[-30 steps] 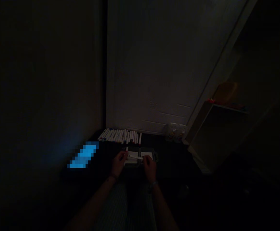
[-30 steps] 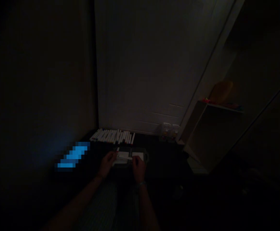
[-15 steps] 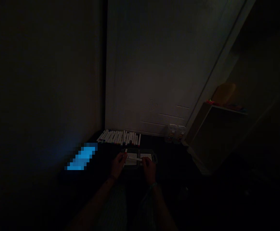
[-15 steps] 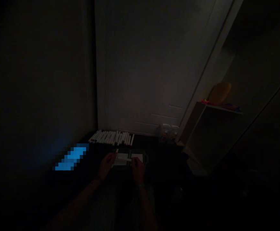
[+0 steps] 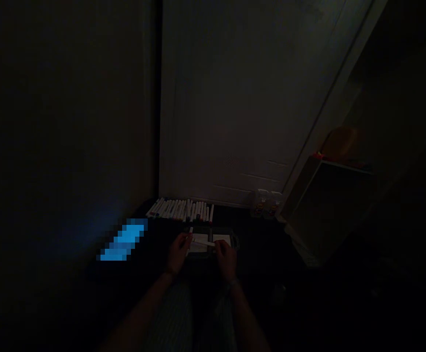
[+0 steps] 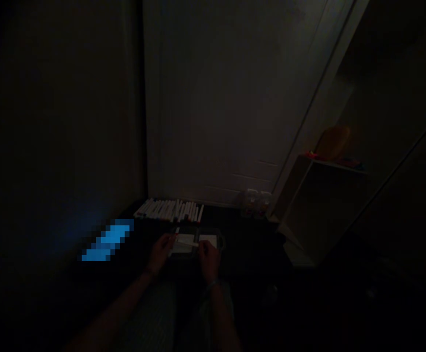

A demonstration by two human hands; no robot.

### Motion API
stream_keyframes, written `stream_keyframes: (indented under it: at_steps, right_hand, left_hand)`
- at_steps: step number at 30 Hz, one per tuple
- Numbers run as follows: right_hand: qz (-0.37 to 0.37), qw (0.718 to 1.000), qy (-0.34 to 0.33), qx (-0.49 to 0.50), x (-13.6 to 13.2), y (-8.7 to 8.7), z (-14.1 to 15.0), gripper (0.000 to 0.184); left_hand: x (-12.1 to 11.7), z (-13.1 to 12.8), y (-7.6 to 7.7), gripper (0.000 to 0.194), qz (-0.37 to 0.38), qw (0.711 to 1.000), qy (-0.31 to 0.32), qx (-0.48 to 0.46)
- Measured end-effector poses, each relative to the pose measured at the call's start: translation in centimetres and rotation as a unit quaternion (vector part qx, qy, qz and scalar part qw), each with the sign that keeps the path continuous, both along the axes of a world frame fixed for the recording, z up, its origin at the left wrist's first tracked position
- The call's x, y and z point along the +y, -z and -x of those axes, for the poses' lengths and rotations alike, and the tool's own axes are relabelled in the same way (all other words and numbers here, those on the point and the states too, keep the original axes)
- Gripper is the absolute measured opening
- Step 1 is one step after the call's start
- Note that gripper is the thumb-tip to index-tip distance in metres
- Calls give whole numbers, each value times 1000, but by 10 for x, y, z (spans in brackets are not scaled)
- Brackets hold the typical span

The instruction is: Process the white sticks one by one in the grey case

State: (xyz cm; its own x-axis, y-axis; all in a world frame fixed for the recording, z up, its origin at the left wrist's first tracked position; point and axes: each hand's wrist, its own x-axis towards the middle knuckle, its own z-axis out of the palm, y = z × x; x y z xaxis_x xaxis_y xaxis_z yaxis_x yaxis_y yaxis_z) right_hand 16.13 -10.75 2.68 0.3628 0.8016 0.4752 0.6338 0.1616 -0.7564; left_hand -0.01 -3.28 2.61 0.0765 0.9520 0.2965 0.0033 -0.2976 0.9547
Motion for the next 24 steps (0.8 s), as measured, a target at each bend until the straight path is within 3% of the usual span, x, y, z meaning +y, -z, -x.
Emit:
stream_keyframes:
  at_steps: [24]
  right_hand:
    - [18, 999, -29, -17, -2, -5, 0, 31]
  left_hand:
    - [-2, 2, -4, 36, 2, 1000, -5, -11]
